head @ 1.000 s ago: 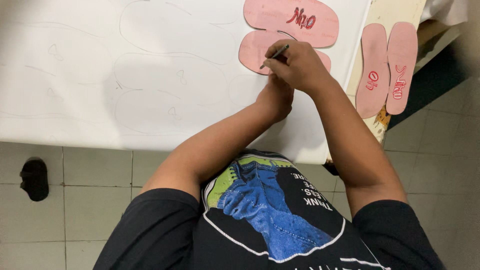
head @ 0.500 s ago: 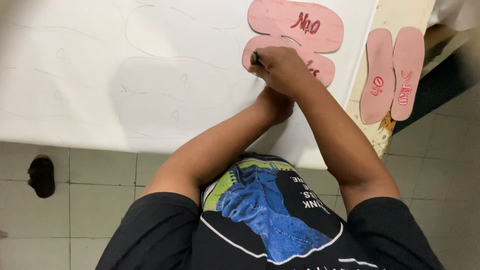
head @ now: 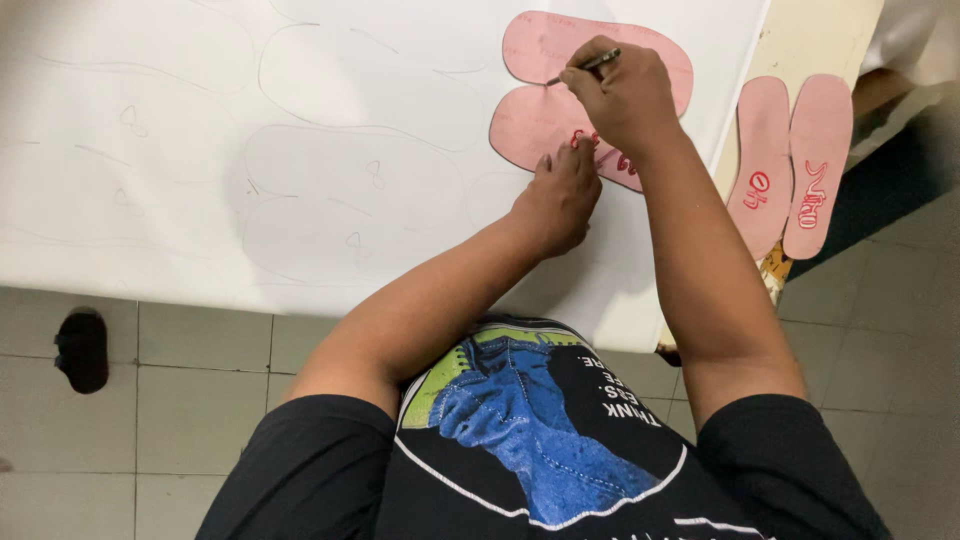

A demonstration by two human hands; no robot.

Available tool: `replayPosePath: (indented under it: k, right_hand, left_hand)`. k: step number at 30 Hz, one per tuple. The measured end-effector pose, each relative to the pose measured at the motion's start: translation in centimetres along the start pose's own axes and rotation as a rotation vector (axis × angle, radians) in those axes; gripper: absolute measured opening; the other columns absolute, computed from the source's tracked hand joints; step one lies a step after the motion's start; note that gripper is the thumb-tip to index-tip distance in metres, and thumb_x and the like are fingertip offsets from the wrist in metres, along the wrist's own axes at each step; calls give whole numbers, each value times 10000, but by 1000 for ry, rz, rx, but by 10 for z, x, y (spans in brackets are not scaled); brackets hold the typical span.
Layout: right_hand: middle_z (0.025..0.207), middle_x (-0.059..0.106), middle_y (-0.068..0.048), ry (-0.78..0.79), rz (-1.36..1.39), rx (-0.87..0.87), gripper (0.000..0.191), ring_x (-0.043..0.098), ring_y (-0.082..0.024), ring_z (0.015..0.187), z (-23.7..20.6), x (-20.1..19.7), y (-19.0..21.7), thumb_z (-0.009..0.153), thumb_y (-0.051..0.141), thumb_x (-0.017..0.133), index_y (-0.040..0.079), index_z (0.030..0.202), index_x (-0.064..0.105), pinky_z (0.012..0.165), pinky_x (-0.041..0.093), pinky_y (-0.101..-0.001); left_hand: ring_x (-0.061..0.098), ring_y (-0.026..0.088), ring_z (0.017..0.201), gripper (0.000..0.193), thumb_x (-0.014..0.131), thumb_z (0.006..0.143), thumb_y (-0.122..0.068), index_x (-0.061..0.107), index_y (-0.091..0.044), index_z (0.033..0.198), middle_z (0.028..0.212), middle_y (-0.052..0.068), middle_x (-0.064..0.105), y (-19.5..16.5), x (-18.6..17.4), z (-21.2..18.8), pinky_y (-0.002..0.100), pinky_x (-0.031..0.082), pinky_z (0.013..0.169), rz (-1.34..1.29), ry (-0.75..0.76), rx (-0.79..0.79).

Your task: The person places pink shoe insole templates on a white sheet and traces their outlines with a pencil. They reposition the templates multiple times to create several traced shapes on the sheet.

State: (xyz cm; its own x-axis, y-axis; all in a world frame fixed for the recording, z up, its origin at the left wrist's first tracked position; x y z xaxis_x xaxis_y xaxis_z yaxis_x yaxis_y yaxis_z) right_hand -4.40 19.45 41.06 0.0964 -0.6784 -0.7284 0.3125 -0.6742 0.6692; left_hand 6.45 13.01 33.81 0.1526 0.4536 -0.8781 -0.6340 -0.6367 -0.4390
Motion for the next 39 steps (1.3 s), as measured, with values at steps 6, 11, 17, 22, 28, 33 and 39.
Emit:
replayPosePath:
  k: [6, 11, 17, 22, 28, 33, 39]
  right_hand:
    - [711, 667, -61, 24, -22, -81, 131, 602, -208, 602, 31, 27, 25, 988, 118, 769, 39, 909, 701, 574, 464, -342]
    - [733, 666, -67, -91, 66, -196, 124, 603, -190, 618, 62, 23, 24, 1005, 88, 759, 20, 949, 672, 592, 472, -336]
    - [816, 733, -60, -182, 20, -51, 59, 695, -155, 695, 49, -23, -44, 987, 63, 754, 15, 978, 721, 653, 548, -301]
    - [855, 757, -80, -256, -6, 98, 77, 741, -133, 762, -6, -84, -104, 982, 68, 714, -4, 1008, 714, 715, 581, -274]
    - [842, 749, -73, -343, 6, 242, 93, 720, -136, 759, -78, -102, -131, 1004, 106, 729, 15, 993, 713, 709, 561, -277]
    - [803, 723, -100, -316, -301, 141, 107, 680, -181, 718, -100, -71, -94, 1018, 112, 756, 20, 984, 712, 669, 519, -320]
    - [840, 740, -73, -349, 177, 199, 104, 700, -129, 762, -103, -41, -75, 1022, 93, 694, -6, 1000, 670, 713, 565, -287]
  left_hand:
    - [425, 471, 1250, 512, 746, 737, -113, 583, 118, 1164, 1461, 395, 314, 0, -4, 2, 554, 439, 1051, -74, 48, -5]
    - [412, 493, 1316, 546, 772, 721, -120, 582, 110, 1177, 1446, 368, 332, -4, -15, 2, 573, 444, 1041, -141, 25, -10]
    - [409, 475, 1297, 688, 793, 660, -196, 567, 122, 1227, 1425, 368, 340, -6, -20, 4, 593, 457, 979, -46, 59, 20]
    - [463, 429, 1257, 645, 789, 676, -200, 607, 82, 1226, 1440, 346, 369, -2, -16, 2, 538, 503, 981, -13, 89, 36]
    - [484, 405, 1234, 618, 827, 670, -235, 628, 64, 1173, 1438, 336, 396, 3, -7, 0, 488, 527, 945, 19, 108, 52]
    - [492, 391, 1224, 602, 842, 685, -261, 631, 67, 1144, 1432, 324, 406, 5, -6, 0, 480, 524, 946, 27, 119, 47]
    - [487, 392, 1230, 530, 817, 713, -245, 644, 46, 1121, 1437, 312, 404, 4, -8, 1, 470, 524, 947, 52, 125, 45]
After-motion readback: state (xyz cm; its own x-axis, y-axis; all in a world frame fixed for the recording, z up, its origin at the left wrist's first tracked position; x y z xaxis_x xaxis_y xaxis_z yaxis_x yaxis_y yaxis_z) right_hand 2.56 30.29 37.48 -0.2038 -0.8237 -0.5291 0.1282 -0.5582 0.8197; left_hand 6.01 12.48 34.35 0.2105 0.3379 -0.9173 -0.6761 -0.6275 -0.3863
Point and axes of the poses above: each hand's wrist, its own z-axis towards the middle knuckle, its own x-axis out of the palm, y = z × x, the point moved 6 cm from there along z, towards the middle knuckle
